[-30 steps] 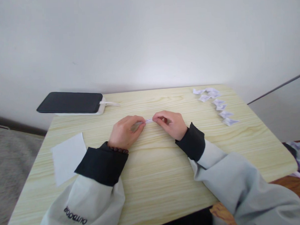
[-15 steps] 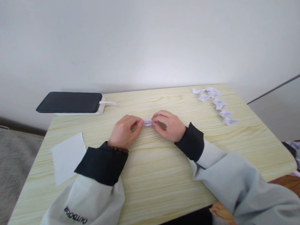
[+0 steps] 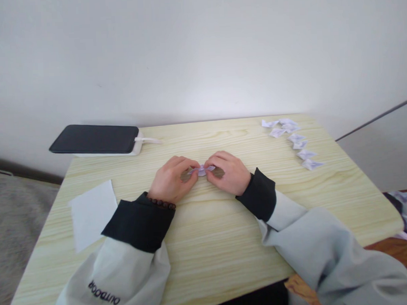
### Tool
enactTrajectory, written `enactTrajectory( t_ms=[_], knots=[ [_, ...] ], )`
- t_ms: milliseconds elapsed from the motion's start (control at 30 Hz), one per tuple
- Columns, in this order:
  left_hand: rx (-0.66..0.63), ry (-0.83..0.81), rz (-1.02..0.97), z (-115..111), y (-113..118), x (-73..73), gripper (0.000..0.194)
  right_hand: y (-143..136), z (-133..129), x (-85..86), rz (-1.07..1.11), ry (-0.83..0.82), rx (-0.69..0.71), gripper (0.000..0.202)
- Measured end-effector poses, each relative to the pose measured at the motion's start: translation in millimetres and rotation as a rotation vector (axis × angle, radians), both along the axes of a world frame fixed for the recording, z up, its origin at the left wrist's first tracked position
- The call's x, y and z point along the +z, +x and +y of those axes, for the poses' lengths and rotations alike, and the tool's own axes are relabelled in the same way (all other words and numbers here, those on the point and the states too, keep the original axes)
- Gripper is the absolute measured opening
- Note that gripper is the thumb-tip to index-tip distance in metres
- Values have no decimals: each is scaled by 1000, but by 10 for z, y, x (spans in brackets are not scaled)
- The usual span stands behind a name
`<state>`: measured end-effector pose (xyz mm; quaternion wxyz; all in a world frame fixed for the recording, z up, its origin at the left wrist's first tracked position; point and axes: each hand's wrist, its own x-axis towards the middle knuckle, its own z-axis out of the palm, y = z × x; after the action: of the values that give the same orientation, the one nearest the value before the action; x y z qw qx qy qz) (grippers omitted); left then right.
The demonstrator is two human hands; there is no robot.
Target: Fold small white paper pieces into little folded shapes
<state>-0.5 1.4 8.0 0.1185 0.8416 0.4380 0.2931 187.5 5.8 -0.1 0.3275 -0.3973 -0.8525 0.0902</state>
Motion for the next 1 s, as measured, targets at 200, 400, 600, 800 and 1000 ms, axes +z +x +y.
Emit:
enactTrajectory(
  t_ms=[200,400,600,800,1000],
  knots=[
    [-38,73,28,-8,6,-13,14,-16,-42,24,-29,-15,-11,12],
    [-36,83,79,-31,26,5,13,-36,-47,9,-97,-25,13,8],
    [32,97,158,-50,60,-12,13,-45,-61,3,-159,-55,-41,11],
    [20,83,146,-51,53,-4,13,-60,-78,17,-196,-53,-94,10],
    [16,75,128,-55,66,21,13,-47,-84,15,-170,-26,-99,14]
  ],
)
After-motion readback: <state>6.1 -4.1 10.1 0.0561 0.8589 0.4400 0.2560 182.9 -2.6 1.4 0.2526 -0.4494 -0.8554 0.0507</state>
